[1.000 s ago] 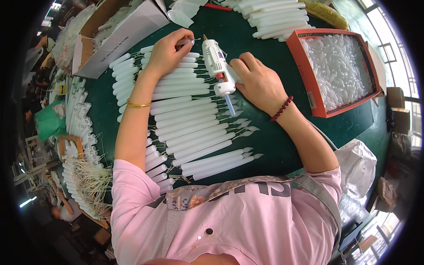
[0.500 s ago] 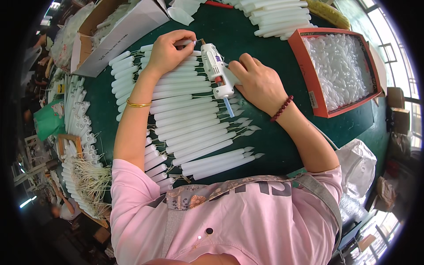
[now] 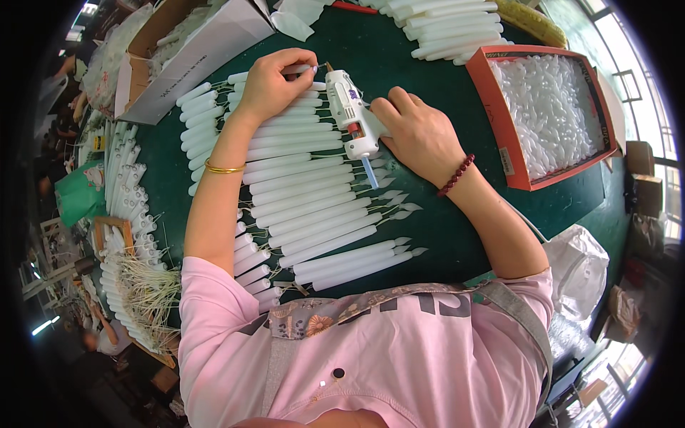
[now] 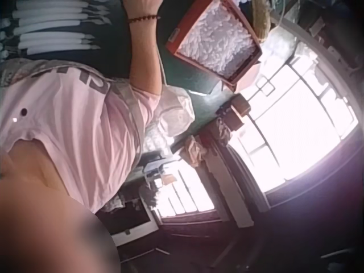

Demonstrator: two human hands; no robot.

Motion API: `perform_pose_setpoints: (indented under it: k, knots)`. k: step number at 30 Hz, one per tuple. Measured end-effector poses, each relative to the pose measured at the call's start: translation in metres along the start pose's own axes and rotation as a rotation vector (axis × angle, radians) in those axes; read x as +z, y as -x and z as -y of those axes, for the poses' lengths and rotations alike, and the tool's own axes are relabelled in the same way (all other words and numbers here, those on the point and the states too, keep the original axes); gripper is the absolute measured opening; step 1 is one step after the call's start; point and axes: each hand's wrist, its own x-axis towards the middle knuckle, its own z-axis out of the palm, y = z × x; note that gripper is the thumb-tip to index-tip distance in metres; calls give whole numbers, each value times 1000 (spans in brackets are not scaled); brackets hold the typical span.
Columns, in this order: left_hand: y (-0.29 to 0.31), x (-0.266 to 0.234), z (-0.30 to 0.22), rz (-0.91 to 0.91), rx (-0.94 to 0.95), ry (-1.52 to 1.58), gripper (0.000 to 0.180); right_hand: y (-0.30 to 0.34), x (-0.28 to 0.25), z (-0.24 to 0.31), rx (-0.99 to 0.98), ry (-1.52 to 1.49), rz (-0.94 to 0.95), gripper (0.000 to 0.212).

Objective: Assembling white plastic tubes by applying glue and attaching small components at a factory workstation.

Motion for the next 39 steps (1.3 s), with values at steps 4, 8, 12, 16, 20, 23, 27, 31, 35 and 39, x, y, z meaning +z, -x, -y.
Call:
perform_pose_setpoints:
  k: [4,8,12,16,20,23,27,31,35,39]
  knots:
    - [0,-1,-1,1,-13,-1,14,0,-1,0,4,2,14,41]
    - [-2,4,0,-9,25,31,13,1,-6,-1,7,-18,11,43]
    - [-2,1,0,-26,29,55,13,15,-42,-7,77,-72,68,46]
    - [-4,6,-3,-67,53,0,11,65,-93,-14,179,-22,141,46]
    - [3,2,2,-79,-2,13,10,83,-132,-23,183,-272,227,33]
    - [1,4,0,-82,-69,10,10,66,-152,-58,413,-180,-12,16]
    - [-6,11,4,-76,-21,18,13,54,-132,-167,271,115,-64,12]
    - [-4,5,9,-77,2,49,15,36,-114,-189,200,187,86,13]
    - [-1,3,10,-61,-33,3,15,29,-100,-187,210,295,85,17]
    - [1,-2,-2,-108,40,-34,14,29,-115,-163,302,252,-99,21]
